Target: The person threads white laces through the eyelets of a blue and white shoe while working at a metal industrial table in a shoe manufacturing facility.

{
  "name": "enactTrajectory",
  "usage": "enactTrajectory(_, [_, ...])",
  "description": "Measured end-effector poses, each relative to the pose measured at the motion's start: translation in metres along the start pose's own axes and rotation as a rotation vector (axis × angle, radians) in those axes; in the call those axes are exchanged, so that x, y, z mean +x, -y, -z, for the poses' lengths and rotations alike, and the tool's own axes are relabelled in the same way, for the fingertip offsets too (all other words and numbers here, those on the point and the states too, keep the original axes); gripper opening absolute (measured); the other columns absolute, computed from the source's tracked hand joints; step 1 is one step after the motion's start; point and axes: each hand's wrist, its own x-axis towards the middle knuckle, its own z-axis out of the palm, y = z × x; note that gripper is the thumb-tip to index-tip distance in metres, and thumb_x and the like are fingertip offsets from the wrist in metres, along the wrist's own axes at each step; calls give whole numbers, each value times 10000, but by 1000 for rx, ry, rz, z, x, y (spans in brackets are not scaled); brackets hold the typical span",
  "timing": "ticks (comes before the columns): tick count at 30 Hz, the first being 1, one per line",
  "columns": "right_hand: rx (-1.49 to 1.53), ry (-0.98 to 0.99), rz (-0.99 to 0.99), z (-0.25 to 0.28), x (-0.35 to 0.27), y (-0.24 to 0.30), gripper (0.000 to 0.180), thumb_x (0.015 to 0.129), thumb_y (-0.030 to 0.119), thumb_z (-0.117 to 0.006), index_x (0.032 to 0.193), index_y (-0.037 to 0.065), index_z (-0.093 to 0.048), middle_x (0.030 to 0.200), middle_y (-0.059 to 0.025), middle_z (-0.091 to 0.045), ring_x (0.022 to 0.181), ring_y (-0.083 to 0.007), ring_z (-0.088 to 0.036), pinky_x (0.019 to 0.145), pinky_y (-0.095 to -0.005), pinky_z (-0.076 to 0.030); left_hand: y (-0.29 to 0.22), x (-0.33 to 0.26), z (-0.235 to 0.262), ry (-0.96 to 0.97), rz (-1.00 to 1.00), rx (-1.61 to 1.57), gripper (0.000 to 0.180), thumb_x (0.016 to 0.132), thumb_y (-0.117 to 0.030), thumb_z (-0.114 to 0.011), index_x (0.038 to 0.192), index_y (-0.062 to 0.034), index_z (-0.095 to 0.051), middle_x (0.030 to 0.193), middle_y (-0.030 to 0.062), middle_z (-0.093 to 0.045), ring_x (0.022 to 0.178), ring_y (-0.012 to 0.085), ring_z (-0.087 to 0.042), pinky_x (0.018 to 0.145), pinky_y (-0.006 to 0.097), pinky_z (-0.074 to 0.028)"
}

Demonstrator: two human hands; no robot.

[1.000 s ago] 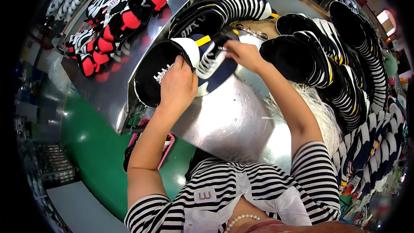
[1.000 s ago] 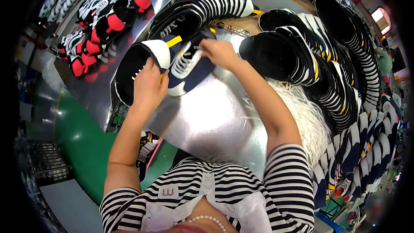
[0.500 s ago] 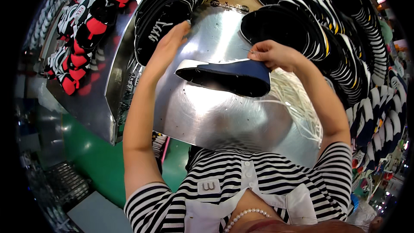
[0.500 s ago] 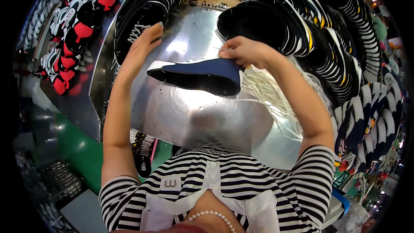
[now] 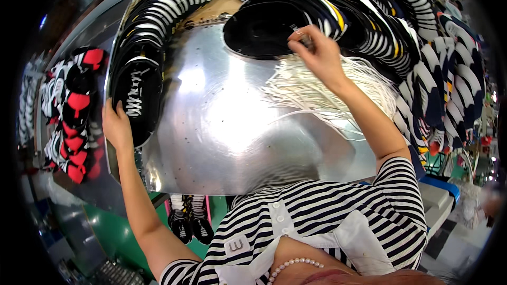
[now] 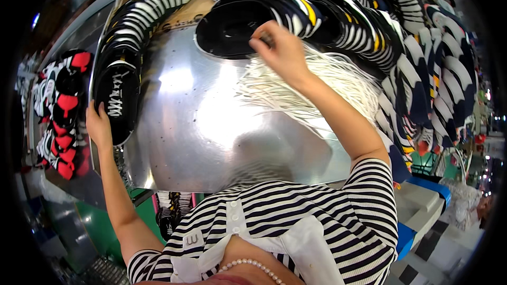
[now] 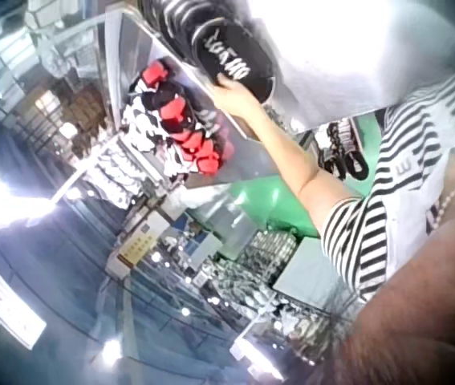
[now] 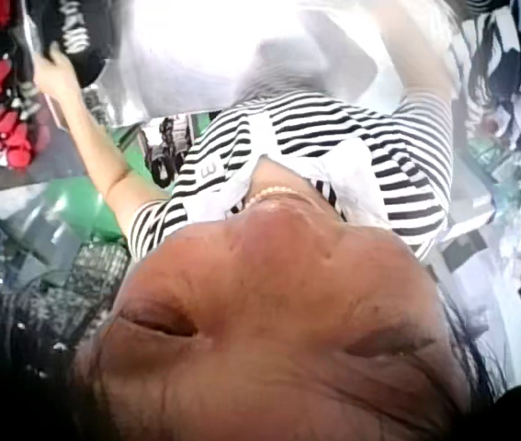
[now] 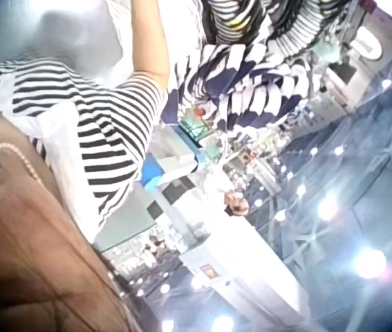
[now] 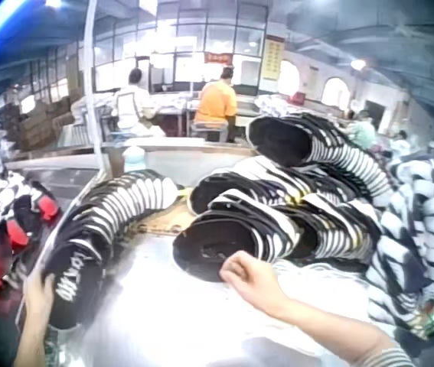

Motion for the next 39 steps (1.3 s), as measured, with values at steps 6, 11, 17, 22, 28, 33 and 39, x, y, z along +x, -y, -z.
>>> enactTrajectory(6, [-565,-258,91,72,34,-85,580,760,388,-785,1176,58,-552,1078,-96,-693,697,-232,-660,670,-349,-524,-70,3,-58,-166,-291,131,560,872,-164,-653,1372,-14,-449,1333,166,-509,1212,333,-489,978,445,-391])
enactTrajectory(11, [-480,-132,52,76,61,-105,444,780,407,-730,1052,74,-622,851,-112,-717,736,-263,-691,693,-369,-531,-128,-34,-9,-213,-463,-185,450,853,-116,-669,1270,10,-557,1348,199,-506,1243,363,-473,1043,451,-351])
enactTrajectory(17, [-85,-119,227,34,70,-73,265,809,247,-700,1028,116,-632,816,-84,-700,733,-268,-683,657,-348,-528,-300,-30,-68,331,-642,-740,537,824,-339,-729,1174,46,-596,1258,215,-589,1187,364,-532,1015,426,-413])
enactTrajectory(22, [46,20,159,31,65,-60,183,914,186,-664,1046,59,-660,798,-12,-700,702,-66,-614,635,-227,-478,-401,-18,-122,610,-341,-834,555,826,-422,-636,1088,62,-569,1057,256,-661,1029,425,-592,911,469,-435])
enactTrajectory(28, [-47,48,138,42,-32,-38,182,852,89,-685,1034,91,-687,947,-32,-695,710,-178,-662,636,-275,-506,-369,-36,-159,427,267,-1334,453,888,-263,-574,1222,36,-508,1011,236,-681,957,371,-664,910,421,-480])
enactTrajectory(33, [-359,118,171,25,-62,-70,239,836,42,-642,1062,104,-691,1128,-9,-659,775,-218,-668,634,-327,-524,-343,-56,-80,561,356,-1364,417,937,-257,-606,1231,30,-533,1113,120,-645,1035,203,-602,916,323,-453])
enactTrajectory(39, [-543,119,137,-1,-40,-75,128,793,31,-667,908,87,-657,1072,14,-648,754,-207,-664,627,-331,-510,-278,-49,41,698,724,-1880,436,961,-320,-610,1278,-27,-548,1155,85,-638,969,171,-599,938,355,-444])
